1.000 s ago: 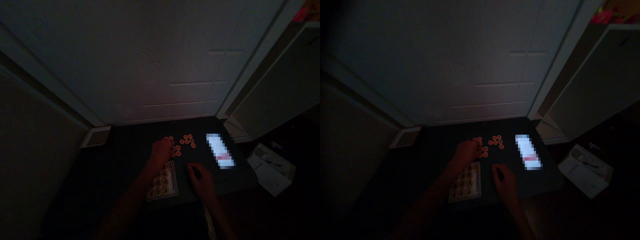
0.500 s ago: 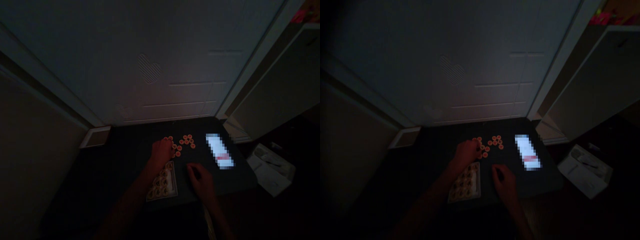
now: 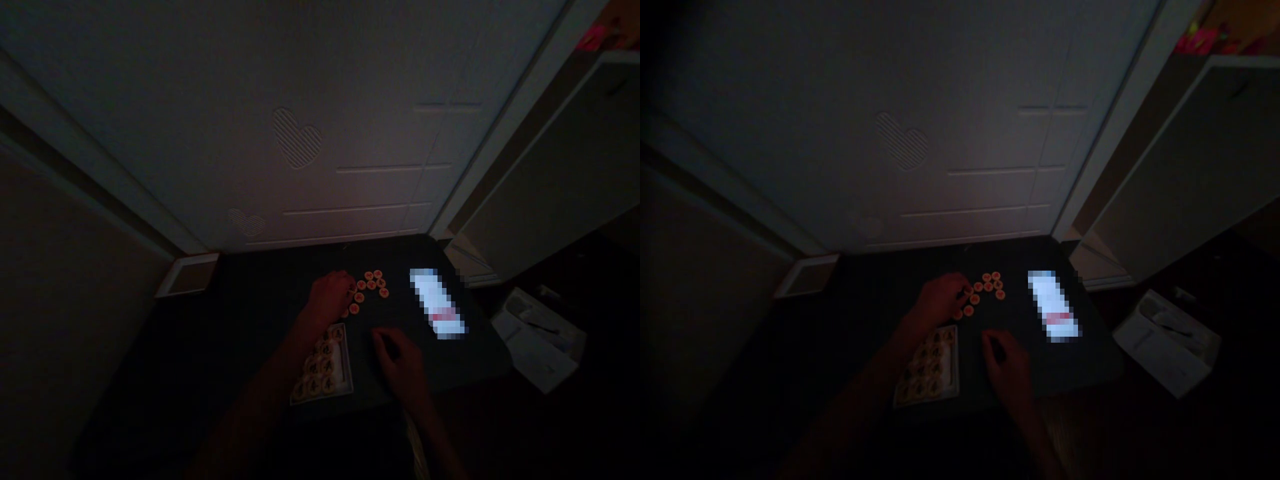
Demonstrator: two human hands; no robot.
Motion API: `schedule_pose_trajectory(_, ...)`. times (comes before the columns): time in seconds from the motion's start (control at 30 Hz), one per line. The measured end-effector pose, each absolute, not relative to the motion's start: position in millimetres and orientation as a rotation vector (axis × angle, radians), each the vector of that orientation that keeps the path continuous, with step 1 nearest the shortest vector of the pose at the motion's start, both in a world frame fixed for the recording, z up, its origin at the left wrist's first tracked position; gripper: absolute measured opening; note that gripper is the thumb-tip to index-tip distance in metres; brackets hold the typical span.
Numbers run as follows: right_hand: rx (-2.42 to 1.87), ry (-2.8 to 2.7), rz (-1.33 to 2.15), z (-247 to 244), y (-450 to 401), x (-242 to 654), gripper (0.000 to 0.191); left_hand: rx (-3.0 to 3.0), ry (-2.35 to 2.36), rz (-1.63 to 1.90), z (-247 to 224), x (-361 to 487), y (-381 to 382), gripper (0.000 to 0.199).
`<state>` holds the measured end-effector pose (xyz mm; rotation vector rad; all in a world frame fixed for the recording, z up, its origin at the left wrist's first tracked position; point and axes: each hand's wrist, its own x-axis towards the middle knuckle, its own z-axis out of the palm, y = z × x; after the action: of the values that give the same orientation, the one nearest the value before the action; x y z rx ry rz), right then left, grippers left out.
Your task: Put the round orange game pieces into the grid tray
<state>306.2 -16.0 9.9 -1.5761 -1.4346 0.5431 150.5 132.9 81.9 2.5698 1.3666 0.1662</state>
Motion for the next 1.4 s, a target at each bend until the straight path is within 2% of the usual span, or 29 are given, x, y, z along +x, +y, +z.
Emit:
schedule_pose_trajectory(0.37,-1.574,-1.449,0.551,10,-16,306,0.021,2.521,1.345,0.186,79,156,144,0.009)
schedule_pose_trajectory(0.57,-1.579,-1.449,0.555,12,-16,306,0.022,2.464,1.289,0.341,93,143,131,0.019)
schedule_pose_trajectory(0.7,-1.588,-1.451,0.559,12,-16,306,0.022,2.198,1.094,0.608,94,127,110,0.028)
schedule_pose_trajectory(0.8,-1.593,-1.454,0.538,10,-16,306,0.023,1.981,1.043,0.711,91,116,93,0.026)
schedule_pose_trajectory(1.2,-1.613,-1.406,0.54,11,-16,305,0.03,1.67,1.132,0.661,78,94,53,0.023)
schedule_pose_trajectory(1.4,-1.62,-1.382,0.515,10,-16,305,0.033,1.423,1.145,0.766,75,96,39,0.022)
